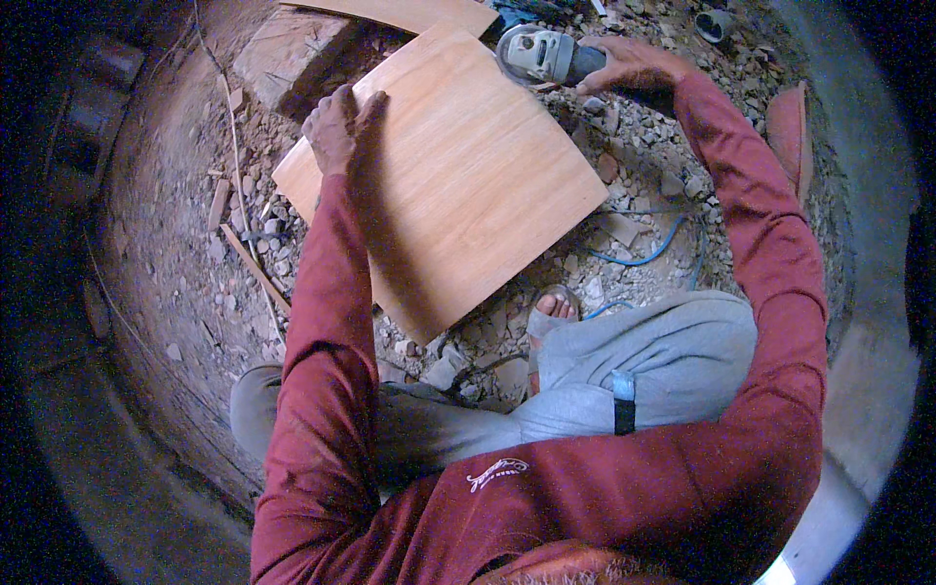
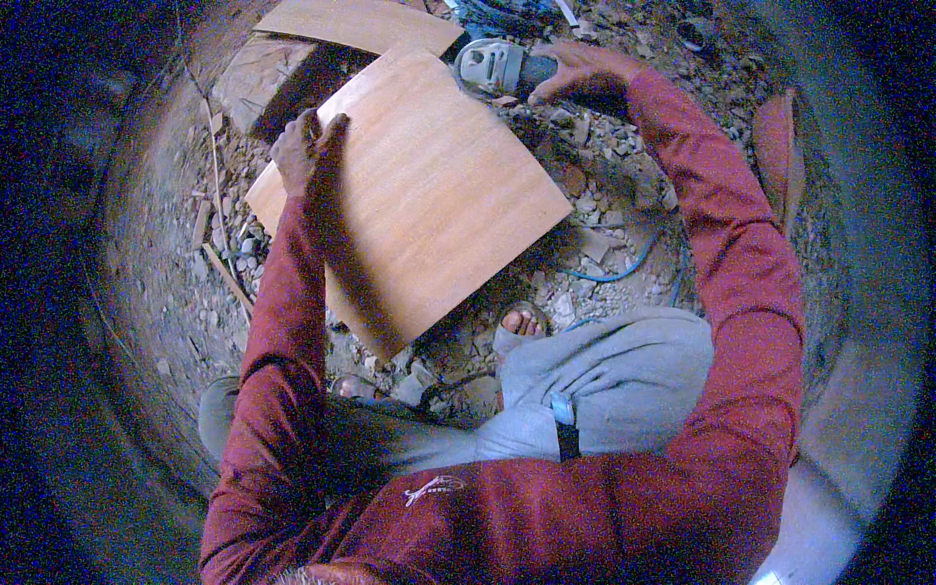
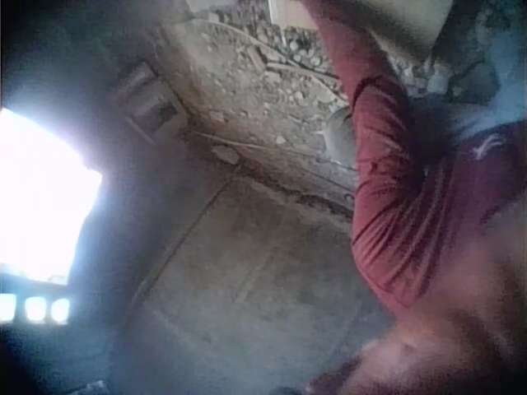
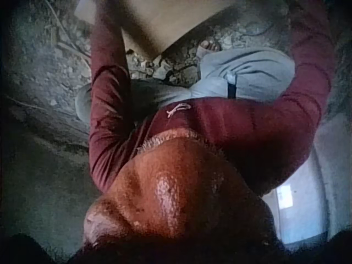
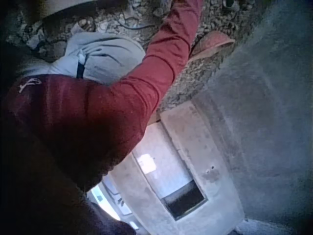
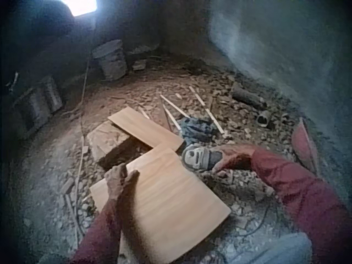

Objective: The person crouches on the floor and uses an angle grinder to cut along the edge of a square tile.

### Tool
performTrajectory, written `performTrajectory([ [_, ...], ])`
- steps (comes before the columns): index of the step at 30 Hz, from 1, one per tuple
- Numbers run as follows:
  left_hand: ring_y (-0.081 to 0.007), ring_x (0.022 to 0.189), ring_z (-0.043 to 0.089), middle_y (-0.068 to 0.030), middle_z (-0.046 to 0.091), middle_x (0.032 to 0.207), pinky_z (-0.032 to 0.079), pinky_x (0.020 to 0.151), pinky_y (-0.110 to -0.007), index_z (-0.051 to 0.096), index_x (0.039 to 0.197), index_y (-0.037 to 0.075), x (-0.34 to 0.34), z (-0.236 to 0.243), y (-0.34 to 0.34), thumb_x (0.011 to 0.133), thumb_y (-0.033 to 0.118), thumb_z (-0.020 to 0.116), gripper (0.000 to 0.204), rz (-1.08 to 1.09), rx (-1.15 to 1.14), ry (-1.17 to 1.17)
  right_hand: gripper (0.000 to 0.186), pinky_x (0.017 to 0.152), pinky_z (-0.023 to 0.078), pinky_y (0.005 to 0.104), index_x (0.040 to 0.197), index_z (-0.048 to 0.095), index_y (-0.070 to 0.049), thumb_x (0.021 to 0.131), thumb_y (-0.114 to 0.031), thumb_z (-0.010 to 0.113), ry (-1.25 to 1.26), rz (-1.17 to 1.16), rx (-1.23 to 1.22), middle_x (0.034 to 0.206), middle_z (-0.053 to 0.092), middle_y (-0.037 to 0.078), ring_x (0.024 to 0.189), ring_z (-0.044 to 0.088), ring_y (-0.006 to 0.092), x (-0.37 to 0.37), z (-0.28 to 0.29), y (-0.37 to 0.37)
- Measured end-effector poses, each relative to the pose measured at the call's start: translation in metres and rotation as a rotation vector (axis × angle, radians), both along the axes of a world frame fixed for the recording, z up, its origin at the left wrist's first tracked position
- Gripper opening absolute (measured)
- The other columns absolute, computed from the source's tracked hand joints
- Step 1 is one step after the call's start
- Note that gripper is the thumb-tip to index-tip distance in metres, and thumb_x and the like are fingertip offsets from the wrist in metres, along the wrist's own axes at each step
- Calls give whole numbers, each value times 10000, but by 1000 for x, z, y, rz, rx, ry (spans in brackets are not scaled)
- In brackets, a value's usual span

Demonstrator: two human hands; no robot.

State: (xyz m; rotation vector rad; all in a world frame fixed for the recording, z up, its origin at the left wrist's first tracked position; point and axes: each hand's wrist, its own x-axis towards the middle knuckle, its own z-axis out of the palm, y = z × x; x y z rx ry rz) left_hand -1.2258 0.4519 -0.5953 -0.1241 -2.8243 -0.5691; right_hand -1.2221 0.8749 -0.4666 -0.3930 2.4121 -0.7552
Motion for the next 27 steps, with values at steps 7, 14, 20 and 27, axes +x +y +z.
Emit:
performTrajectory([
  [7,-299,1006,608,-98,656,1003,402,973,-438,670,1178,137,-9,-18,-5,865,650,659,601,-24,-16,45,721,929,479,350,1336,588,-26,761,-402,809,-85,-56,-42,1161,674,84,1036,611,191,-3,-12,4],
  [14,-307,1022,608,-113,661,1042,402,979,-442,668,1212,130,-8,-24,-11,866,658,653,631,-23,7,44,708,936,475,335,1352,582,-45,781,-408,787,-91,-36,-36,1175,666,56,1033,602,178,-4,-7,-3],
  [20,-303,1021,612,-115,666,1036,401,976,-441,677,1174,122,-6,-16,-7,869,665,644,624,-33,21,51,742,978,449,334,1372,566,-42,777,-425,787,-102,-52,-65,1199,657,62,1072,589,185,-9,-14,2],
  [27,-303,995,611,-110,662,1013,401,952,-446,682,1140,144,-7,-11,-4,875,664,638,586,-19,-1,-12,776,963,463,355,1312,612,11,738,-463,827,-105,-183,-81,1206,667,106,1100,606,228,-10,-17,2],
])
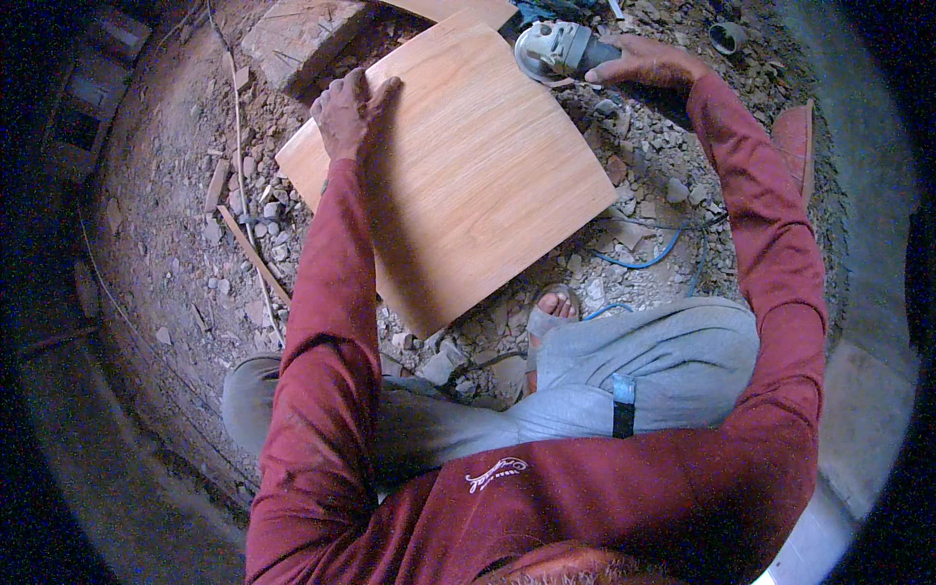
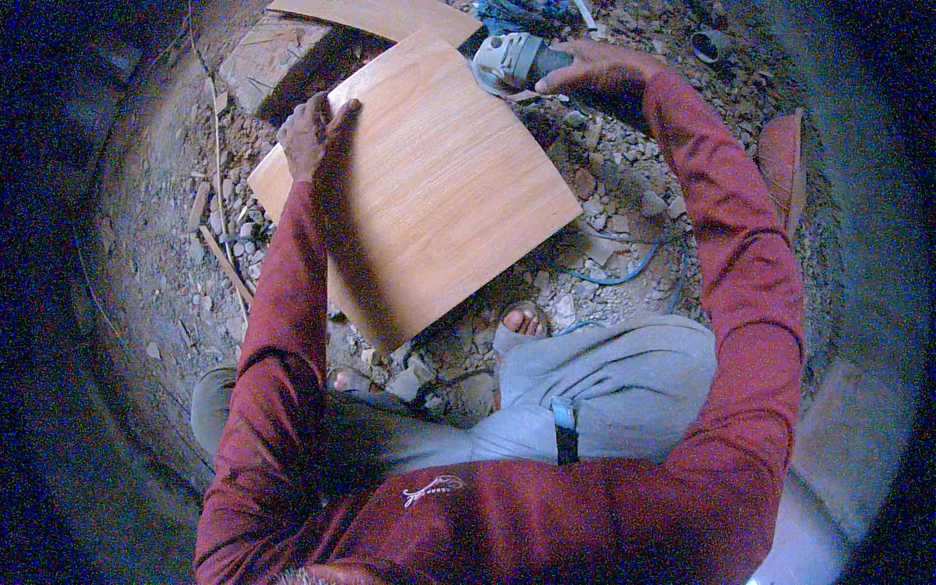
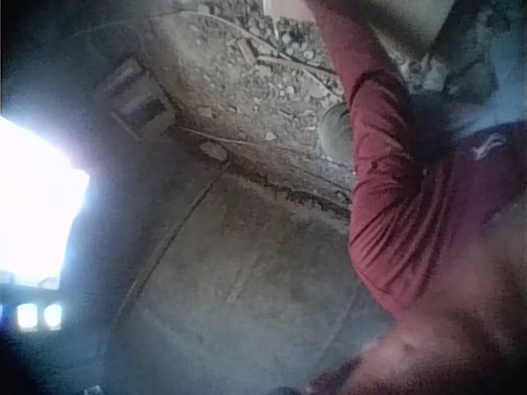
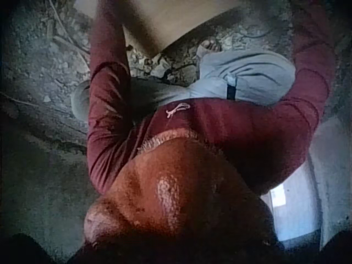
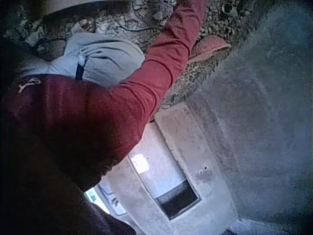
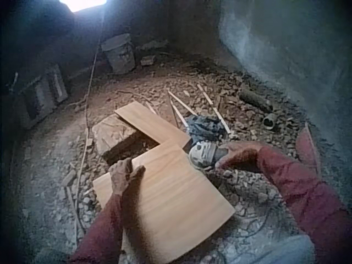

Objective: The person crouches on the floor and uses an angle grinder to cut along the edge of a square tile.

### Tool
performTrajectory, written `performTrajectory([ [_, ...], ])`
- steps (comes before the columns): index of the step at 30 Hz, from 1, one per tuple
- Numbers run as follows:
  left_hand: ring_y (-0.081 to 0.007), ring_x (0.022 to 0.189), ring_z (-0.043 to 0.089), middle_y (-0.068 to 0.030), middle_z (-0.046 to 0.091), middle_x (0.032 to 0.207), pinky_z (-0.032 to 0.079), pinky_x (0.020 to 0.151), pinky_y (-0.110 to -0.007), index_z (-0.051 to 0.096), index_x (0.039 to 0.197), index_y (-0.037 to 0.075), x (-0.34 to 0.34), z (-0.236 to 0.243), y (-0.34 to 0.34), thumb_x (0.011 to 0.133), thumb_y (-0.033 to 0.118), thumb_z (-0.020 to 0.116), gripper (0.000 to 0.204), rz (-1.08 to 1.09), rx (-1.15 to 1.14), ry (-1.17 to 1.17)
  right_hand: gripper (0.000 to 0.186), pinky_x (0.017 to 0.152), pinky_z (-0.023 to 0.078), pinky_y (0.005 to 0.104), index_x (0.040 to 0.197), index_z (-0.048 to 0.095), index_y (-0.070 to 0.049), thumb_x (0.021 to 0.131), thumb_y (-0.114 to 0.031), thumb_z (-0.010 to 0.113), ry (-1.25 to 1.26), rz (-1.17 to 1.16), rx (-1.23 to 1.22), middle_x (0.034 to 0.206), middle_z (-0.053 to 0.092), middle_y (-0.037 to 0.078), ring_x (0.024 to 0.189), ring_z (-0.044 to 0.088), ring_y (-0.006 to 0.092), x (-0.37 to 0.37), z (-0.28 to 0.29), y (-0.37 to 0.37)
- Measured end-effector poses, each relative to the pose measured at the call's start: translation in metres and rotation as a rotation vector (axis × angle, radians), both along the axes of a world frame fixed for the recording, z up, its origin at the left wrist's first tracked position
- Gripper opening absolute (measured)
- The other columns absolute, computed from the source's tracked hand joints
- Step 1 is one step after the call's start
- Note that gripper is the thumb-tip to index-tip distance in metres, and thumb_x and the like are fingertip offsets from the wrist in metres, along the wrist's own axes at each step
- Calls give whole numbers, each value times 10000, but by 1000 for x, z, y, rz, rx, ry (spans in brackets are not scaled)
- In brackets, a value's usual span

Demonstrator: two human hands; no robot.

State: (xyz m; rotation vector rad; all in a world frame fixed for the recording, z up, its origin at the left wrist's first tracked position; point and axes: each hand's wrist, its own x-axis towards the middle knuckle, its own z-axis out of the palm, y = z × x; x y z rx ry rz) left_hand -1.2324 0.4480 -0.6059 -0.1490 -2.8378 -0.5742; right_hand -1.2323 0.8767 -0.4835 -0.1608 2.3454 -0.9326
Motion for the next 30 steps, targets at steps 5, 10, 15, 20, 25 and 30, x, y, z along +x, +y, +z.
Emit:
performTrajectory([
  [5,-311,1005,609,-114,664,1021,401,958,-445,670,1167,140,-1,-9,-6,883,658,632,592,-6,-17,66,686,848,475,287,1329,584,-48,802,-435,792,-29,70,9,1091,653,45,969,587,149,-3,11,-11],
  [10,-315,1014,606,-120,662,1022,402,962,-445,663,1179,130,-1,-10,-4,882,648,641,597,-11,6,70,666,762,465,278,1272,607,-48,795,-472,795,-98,31,74,1006,631,27,881,576,138,-4,20,-12],
  [15,-310,993,609,-114,658,1000,405,959,-444,674,1146,130,0,-6,1,881,640,649,576,-13,12,62,638,716,457,294,1201,632,-30,796,-499,785,-2,31,92,935,616,12,812,564,133,-5,15,-8],
  [20,-319,983,624,-122,671,1002,424,916,-453,690,1147,101,-1,-8,-4,856,615,699,590,-18,23,100,637,736,464,295,1171,653,-20,794,-518,779,-102,34,46,939,634,30,829,578,148,-7,21,-17],
  [25,-324,957,612,-116,655,962,415,906,-456,682,1070,101,-5,-20,-8,867,588,694,528,-30,39,232,584,698,468,319,1071,694,-44,774,-539,784,32,43,116,897,643,36,795,589,158,-15,15,-15],
  [30,-324,922,592,-110,627,907,399,902,-454,654,982,93,-5,-21,-9,876,551,687,471,-29,33,194,787,863,513,357,1287,630,0,780,-589,754,-31,65,255,1129,665,142,979,638,238,-21,18,-13],
])
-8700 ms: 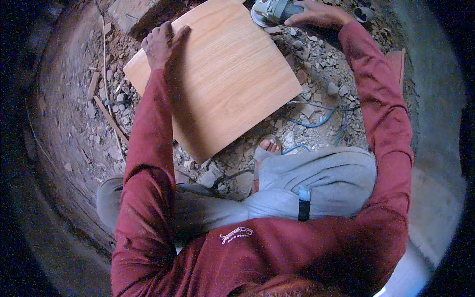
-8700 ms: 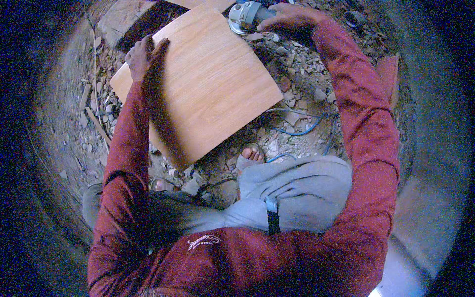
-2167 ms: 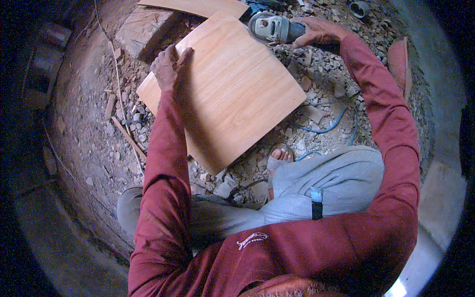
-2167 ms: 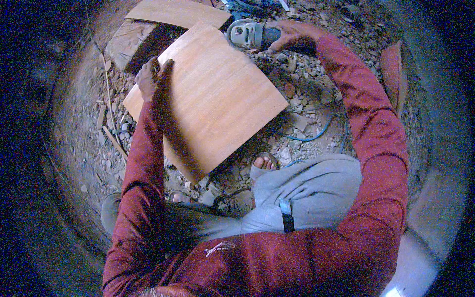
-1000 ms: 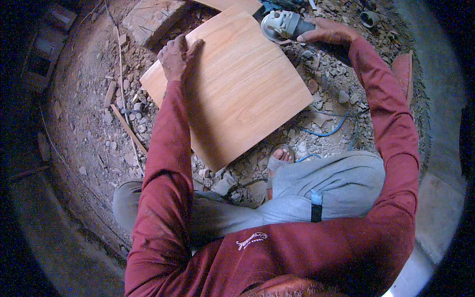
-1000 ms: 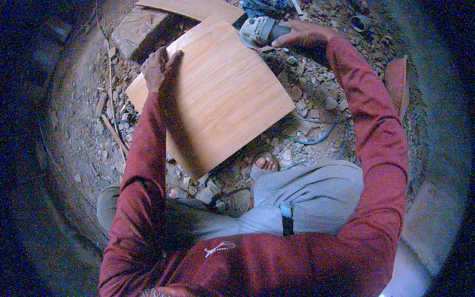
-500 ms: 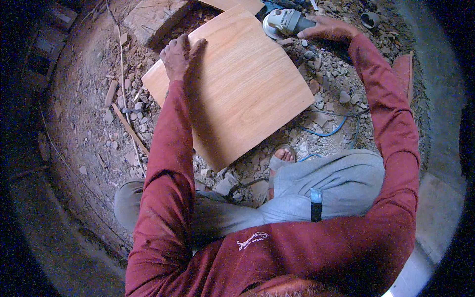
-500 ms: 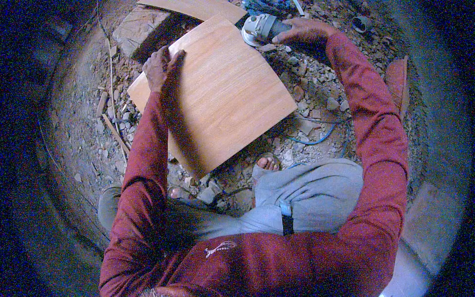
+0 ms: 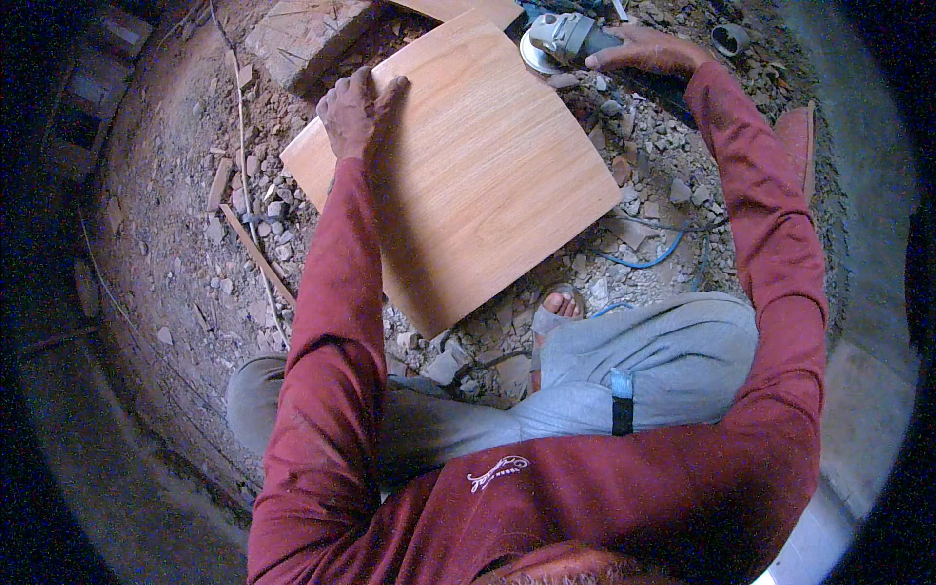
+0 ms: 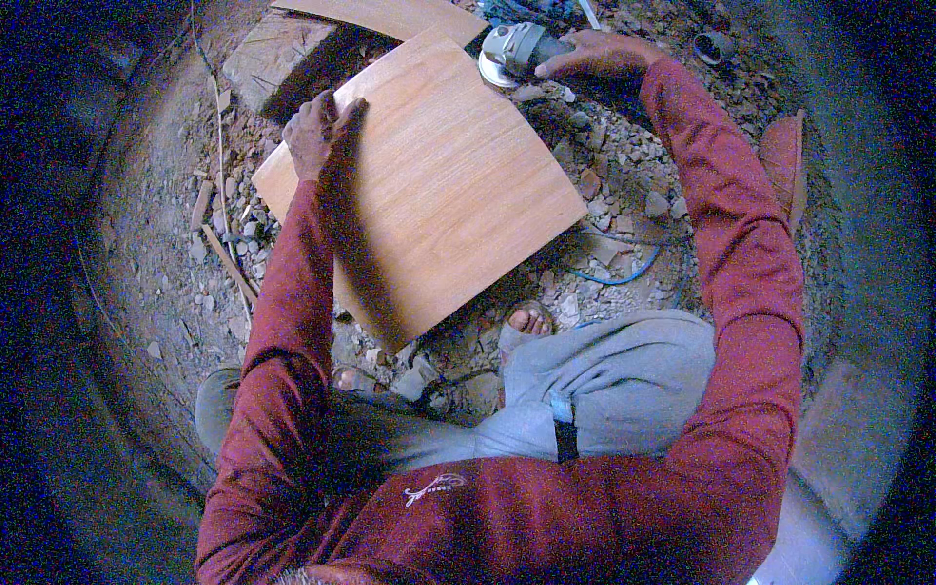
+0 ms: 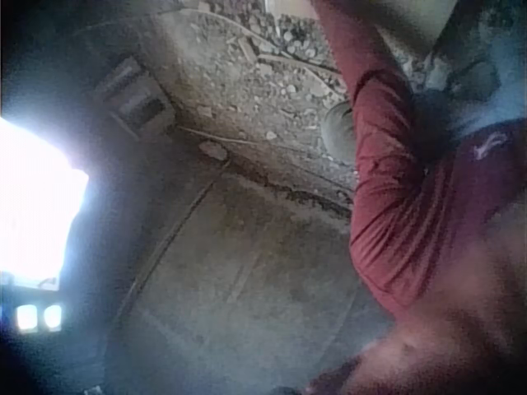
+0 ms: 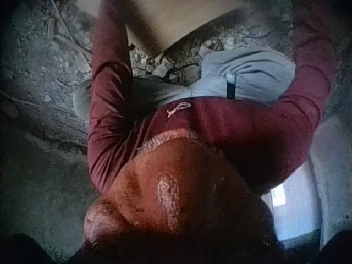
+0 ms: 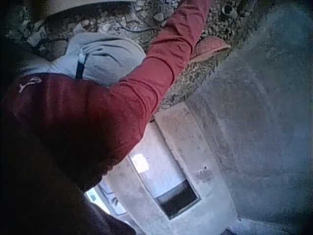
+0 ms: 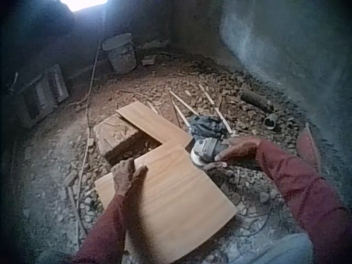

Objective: The person crouches on the floor and uses an angle grinder to cut along the edge of a square tile.

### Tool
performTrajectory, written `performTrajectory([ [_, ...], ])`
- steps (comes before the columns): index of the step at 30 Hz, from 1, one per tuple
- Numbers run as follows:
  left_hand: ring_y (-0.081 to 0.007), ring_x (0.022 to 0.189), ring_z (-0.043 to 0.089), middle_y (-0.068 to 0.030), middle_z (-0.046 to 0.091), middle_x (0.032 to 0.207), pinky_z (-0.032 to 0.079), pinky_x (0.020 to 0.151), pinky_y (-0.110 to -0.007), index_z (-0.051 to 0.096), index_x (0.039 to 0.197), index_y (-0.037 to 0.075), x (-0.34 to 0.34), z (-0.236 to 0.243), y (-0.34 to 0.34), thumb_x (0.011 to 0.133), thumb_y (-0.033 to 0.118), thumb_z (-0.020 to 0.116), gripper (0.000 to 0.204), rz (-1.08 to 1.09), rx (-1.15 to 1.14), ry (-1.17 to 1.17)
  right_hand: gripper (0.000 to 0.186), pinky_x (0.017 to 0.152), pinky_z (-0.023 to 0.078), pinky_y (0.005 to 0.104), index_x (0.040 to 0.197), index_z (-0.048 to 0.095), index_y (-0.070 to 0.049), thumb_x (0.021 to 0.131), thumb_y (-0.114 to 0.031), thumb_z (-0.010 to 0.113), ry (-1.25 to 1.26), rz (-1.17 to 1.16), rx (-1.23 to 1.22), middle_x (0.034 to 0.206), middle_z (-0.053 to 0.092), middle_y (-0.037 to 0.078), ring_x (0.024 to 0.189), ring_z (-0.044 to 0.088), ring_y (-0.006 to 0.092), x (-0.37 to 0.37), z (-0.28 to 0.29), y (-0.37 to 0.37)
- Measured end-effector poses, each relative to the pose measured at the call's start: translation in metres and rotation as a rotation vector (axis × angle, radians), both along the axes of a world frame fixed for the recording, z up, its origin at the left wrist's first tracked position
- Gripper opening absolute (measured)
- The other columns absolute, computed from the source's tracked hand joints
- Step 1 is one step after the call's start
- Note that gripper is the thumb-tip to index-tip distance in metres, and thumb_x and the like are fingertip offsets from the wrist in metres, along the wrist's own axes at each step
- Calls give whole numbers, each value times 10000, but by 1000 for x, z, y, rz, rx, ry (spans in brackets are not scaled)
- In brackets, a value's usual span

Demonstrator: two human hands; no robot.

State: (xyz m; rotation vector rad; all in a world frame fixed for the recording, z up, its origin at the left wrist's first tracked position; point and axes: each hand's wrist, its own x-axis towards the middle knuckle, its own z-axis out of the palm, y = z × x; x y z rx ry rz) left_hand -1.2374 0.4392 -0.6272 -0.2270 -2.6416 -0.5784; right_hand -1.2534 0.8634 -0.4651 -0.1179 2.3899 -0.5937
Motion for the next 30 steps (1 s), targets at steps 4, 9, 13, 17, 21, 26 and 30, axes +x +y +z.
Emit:
performTrajectory([
  [4,-324,927,593,-109,631,915,398,910,-451,658,997,95,4,8,7,875,554,689,476,-5,23,-10,737,783,522,338,1230,647,-18,793,-602,745,-23,-17,-10,1054,667,109,895,636,200,-1,-3,9],
  [9,-320,920,595,-108,634,909,403,910,-449,658,1004,97,-2,-4,-1,873,545,699,468,-11,2,17,642,701,485,341,1083,712,-65,808,-645,731,-10,-113,-83,901,667,25,765,603,148,0,-14,14],
  [13,-305,919,601,-89,634,910,412,901,-439,658,1052,125,-2,-3,-3,875,517,711,434,-4,4,16,601,689,501,316,1154,693,-75,855,-595,723,-153,-190,-301,935,676,13,766,610,127,4,-7,1],
  [17,-279,947,615,-62,650,966,418,920,-426,664,1182,168,1,3,-5,888,495,709,442,4,-71,-69,558,647,526,303,1188,676,-98,884,-564,709,-215,-277,-293,906,678,6,730,625,118,5,9,-11],
  [21,-277,956,614,-59,651,976,416,921,-423,662,1183,167,0,9,6,894,515,692,453,-1,-57,-149,579,507,513,266,1180,652,-78,901,-585,674,-214,-269,-318,811,665,32,584,616,121,2,-4,2],
  [26,-276,979,610,-65,651,981,411,927,-426,669,1177,166,-3,-5,-12,898,534,685,462,7,-79,-74,520,610,539,276,1208,667,-116,897,-530,710,-290,-275,-331,888,700,18,670,642,120,1,15,-24],
  [30,-281,984,610,-73,655,988,410,932,-430,676,1174,162,4,9,10,896,587,667,509,14,-47,-116,493,603,554,275,1193,674,-116,906,-515,706,-265,-318,-257,905,712,25,683,655,119,8,16,-19],
])
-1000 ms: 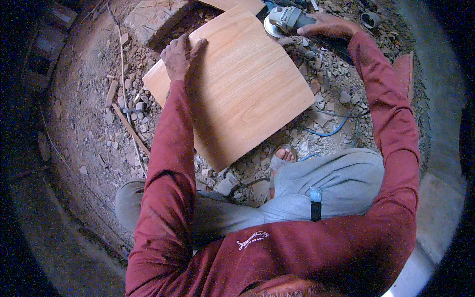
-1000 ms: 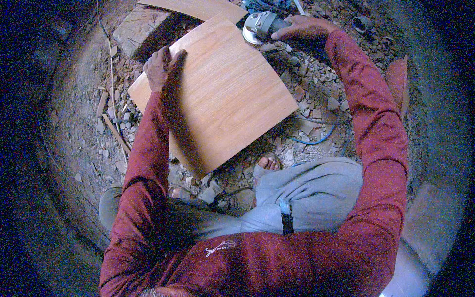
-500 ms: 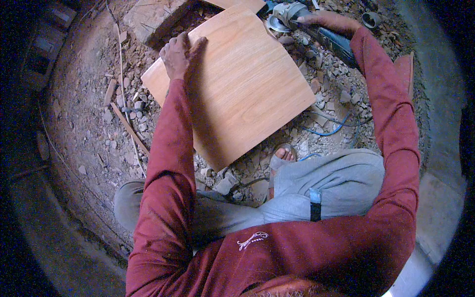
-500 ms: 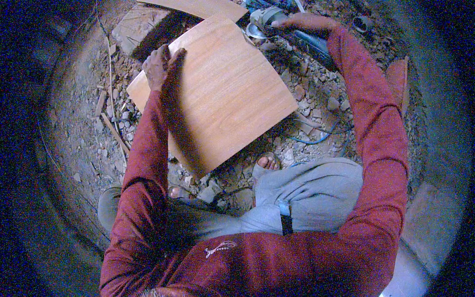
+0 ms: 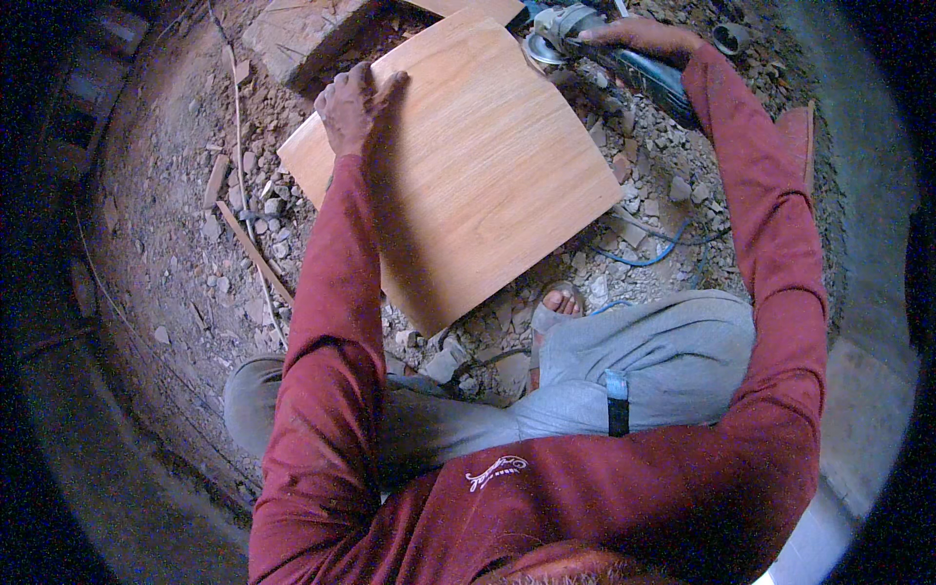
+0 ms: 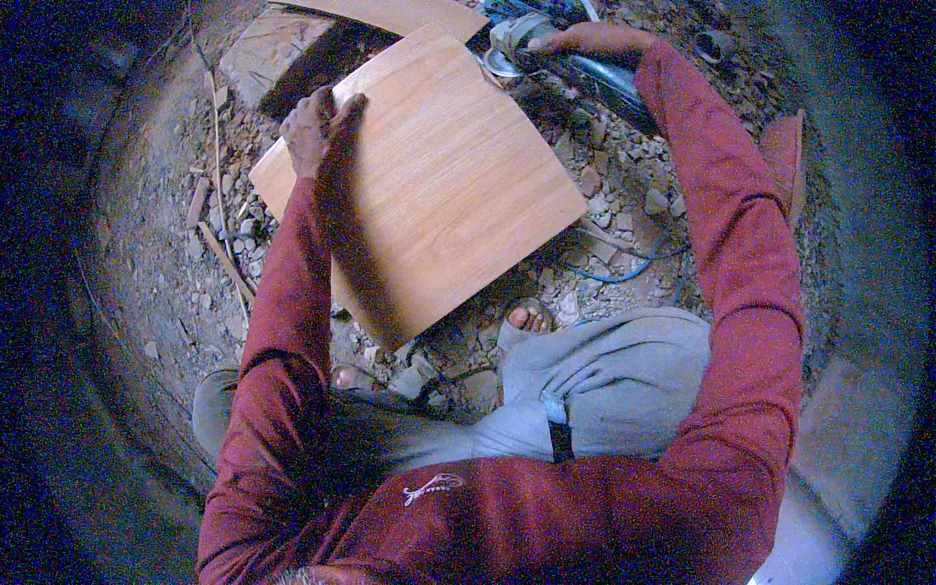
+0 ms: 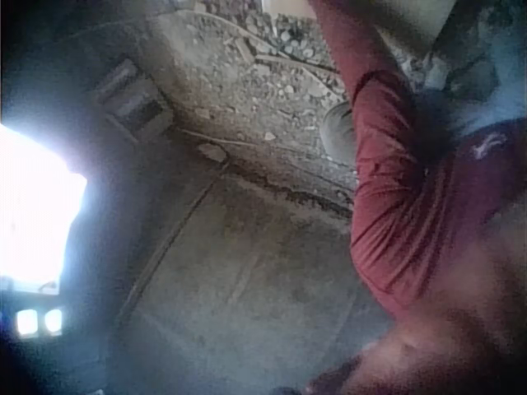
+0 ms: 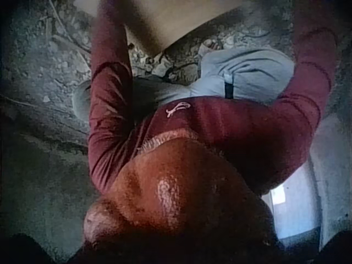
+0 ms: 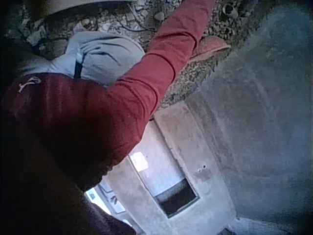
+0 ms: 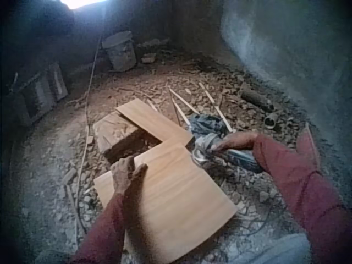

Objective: The person crouches on the floor and uses an angle grinder to cut along the edge of a square tile.

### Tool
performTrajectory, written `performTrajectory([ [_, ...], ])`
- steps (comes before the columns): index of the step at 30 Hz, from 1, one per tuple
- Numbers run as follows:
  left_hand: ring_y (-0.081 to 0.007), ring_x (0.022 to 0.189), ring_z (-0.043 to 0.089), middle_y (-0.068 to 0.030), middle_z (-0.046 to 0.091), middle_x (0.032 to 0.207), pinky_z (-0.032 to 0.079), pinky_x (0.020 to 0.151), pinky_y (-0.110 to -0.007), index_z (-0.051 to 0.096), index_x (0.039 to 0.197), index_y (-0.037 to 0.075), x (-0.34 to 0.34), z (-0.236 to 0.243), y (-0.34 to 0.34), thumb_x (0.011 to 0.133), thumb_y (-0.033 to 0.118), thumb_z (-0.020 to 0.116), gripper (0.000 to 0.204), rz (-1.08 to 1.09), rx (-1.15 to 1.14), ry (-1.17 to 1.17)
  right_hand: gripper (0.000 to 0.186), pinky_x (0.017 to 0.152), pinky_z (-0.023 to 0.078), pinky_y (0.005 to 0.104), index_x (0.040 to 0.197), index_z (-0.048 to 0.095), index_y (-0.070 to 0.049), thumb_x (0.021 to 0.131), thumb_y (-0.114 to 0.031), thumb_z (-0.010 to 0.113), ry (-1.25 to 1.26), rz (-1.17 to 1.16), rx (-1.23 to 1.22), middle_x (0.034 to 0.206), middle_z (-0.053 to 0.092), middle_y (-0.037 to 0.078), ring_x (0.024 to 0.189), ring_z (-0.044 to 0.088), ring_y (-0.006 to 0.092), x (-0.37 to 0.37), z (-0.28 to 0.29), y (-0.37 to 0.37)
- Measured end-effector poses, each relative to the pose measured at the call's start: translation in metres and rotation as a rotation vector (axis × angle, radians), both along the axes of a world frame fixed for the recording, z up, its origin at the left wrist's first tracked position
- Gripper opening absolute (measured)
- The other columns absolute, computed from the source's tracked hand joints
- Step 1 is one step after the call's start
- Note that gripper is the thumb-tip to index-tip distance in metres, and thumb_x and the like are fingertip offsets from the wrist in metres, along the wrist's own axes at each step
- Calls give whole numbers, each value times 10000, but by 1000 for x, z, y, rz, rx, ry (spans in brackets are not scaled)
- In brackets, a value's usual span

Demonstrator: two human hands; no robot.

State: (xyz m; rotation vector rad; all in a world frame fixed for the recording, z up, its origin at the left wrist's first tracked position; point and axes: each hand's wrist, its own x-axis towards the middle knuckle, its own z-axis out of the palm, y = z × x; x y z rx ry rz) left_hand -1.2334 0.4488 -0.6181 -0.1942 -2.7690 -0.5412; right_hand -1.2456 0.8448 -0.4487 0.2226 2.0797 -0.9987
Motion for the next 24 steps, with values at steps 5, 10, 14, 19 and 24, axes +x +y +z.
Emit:
performTrajectory([
  [5,-318,891,589,-106,617,878,402,863,-456,638,933,96,-2,-2,-4,859,534,715,451,-24,94,146,477,578,556,291,1181,674,-105,915,-500,704,-15,2,-99,896,716,33,651,648,131,-12,-10,5],
  [10,-280,990,616,-81,664,1003,406,957,-433,678,1195,174,-2,-2,-9,861,647,667,579,33,-1,-20,463,586,549,300,1171,680,-92,923,-482,703,-23,-24,-51,897,718,37,641,645,140,-4,5,-12],
  [14,-284,990,620,-85,669,998,406,962,-438,678,1211,178,-1,-2,-6,858,651,667,590,20,13,16,478,604,546,304,1183,684,-92,919,-489,706,-1,-34,-13,919,720,40,671,650,140,-4,2,-10],
  [19,-286,986,622,-92,670,997,410,958,-440,678,1220,178,-2,-5,-8,860,649,665,593,26,-7,37,513,626,543,309,1202,682,-93,909,-513,708,8,2,3,931,720,35,695,650,141,-10,0,-7],
  [24,-287,970,623,-94,665,975,415,937,-439,678,1211,167,-1,-6,-7,865,654,655,598,18,-1,51,513,642,546,308,1200,686,-96,907,-516,705,9,4,14,945,719,34,716,653,138,-5,7,-14],
])
